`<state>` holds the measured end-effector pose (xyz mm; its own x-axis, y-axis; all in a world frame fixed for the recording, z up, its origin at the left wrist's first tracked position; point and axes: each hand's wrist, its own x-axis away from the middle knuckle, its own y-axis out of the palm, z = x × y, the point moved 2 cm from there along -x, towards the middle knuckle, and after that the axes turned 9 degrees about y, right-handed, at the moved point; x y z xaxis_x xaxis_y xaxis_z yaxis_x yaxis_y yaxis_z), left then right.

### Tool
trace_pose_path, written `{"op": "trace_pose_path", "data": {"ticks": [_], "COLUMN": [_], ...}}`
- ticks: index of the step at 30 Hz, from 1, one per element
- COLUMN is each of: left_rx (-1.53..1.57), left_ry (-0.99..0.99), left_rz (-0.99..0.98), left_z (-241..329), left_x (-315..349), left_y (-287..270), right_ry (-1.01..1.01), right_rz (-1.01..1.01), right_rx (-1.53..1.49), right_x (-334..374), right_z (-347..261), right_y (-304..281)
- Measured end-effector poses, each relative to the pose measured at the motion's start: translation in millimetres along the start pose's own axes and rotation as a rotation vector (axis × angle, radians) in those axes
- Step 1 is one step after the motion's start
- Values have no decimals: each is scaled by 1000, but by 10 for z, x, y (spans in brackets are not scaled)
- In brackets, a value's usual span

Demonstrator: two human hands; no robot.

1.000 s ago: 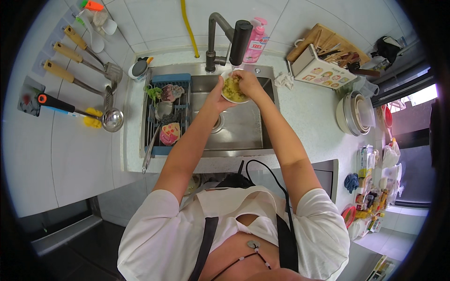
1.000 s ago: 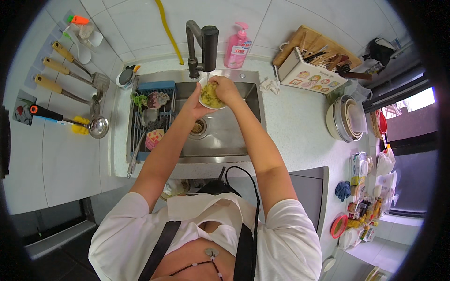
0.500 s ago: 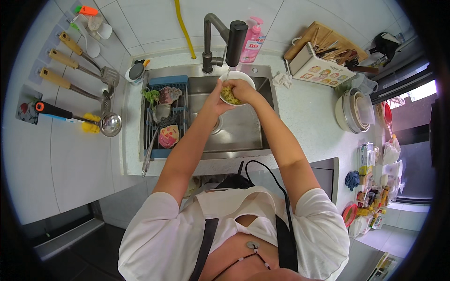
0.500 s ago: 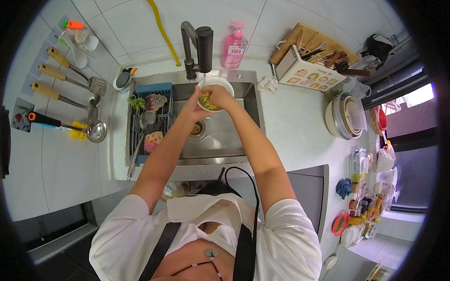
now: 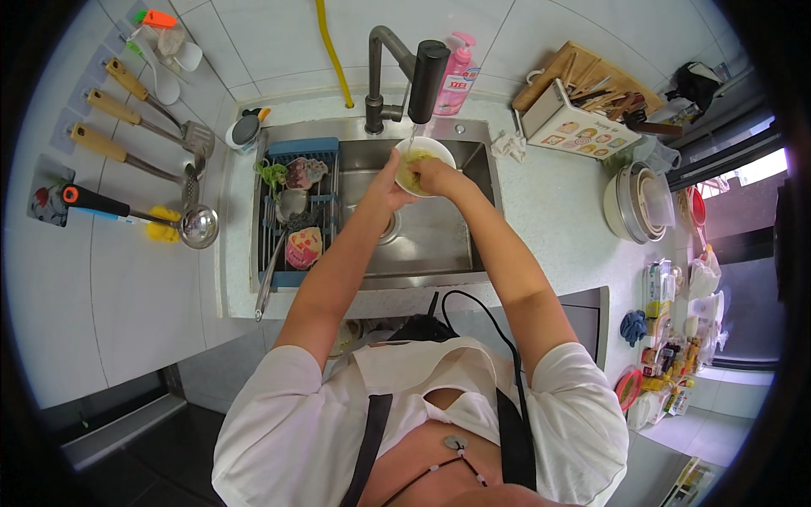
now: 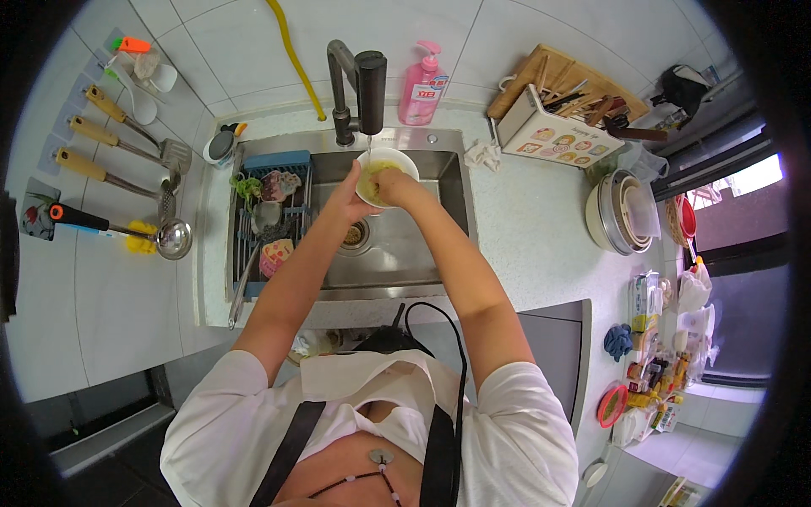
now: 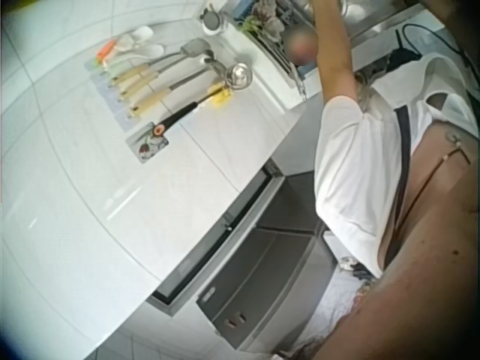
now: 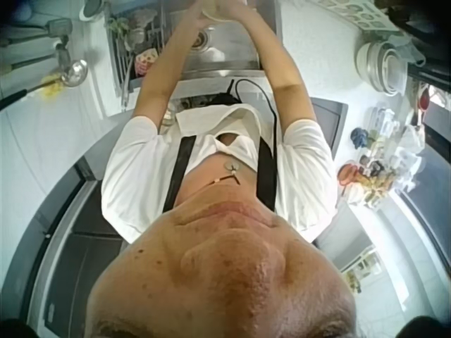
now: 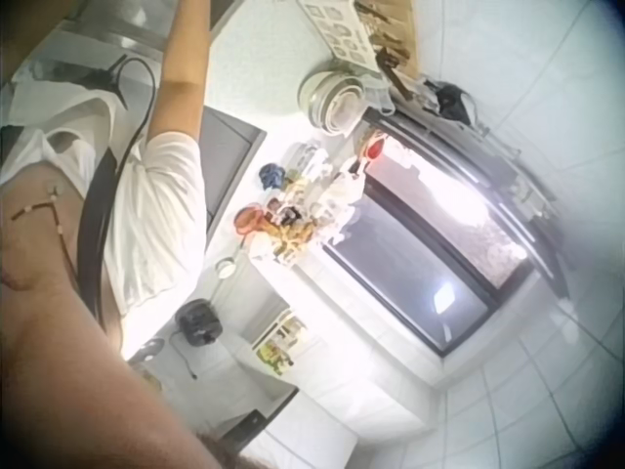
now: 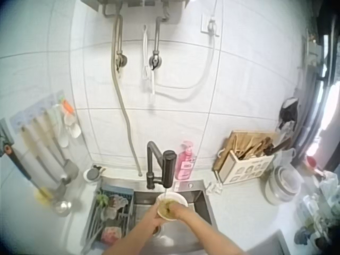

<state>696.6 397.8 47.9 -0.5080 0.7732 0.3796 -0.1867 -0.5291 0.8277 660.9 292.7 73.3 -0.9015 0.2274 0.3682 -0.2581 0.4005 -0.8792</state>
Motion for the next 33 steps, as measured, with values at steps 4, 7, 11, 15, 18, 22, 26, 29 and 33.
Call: {"op": "trace_pose_path", "data": {"ticks": [4,7,11,15,18,22,26,29,33], "left_rx": [58,84,90,50,5,56,85,72,-39], "left_ry": [-23,-4,-17,-12,6,-31,-50,-23,-7], "left_rz": [-36,-68,-40,-9,-8,-27,-73,-38,23], "left_z": [-21,-8,18,50,29,-10,-31,-33,-22], "left_x": [-59,-60,-84,-18,-40,-114,-158,-131,-50], "left_y": [-87,-66,-51,19,-70,-153,-182,-134,-126], "right_ry": [-159,-140,34,115,-27,-116,-49,56,46], "right_rz": [153,416,291,62,21,152,393,276,30], "right_rx": [-220,-157,49,115,-43,-281,-150,43,92], "right_x": [-40,35,70,1,-8,66,56,46,-14], "right_z": [22,-7,-34,-5,-7,-66,-19,7,53], "right_y": [-51,-220,-228,-96,-47,-189,-197,-146,-8]}}
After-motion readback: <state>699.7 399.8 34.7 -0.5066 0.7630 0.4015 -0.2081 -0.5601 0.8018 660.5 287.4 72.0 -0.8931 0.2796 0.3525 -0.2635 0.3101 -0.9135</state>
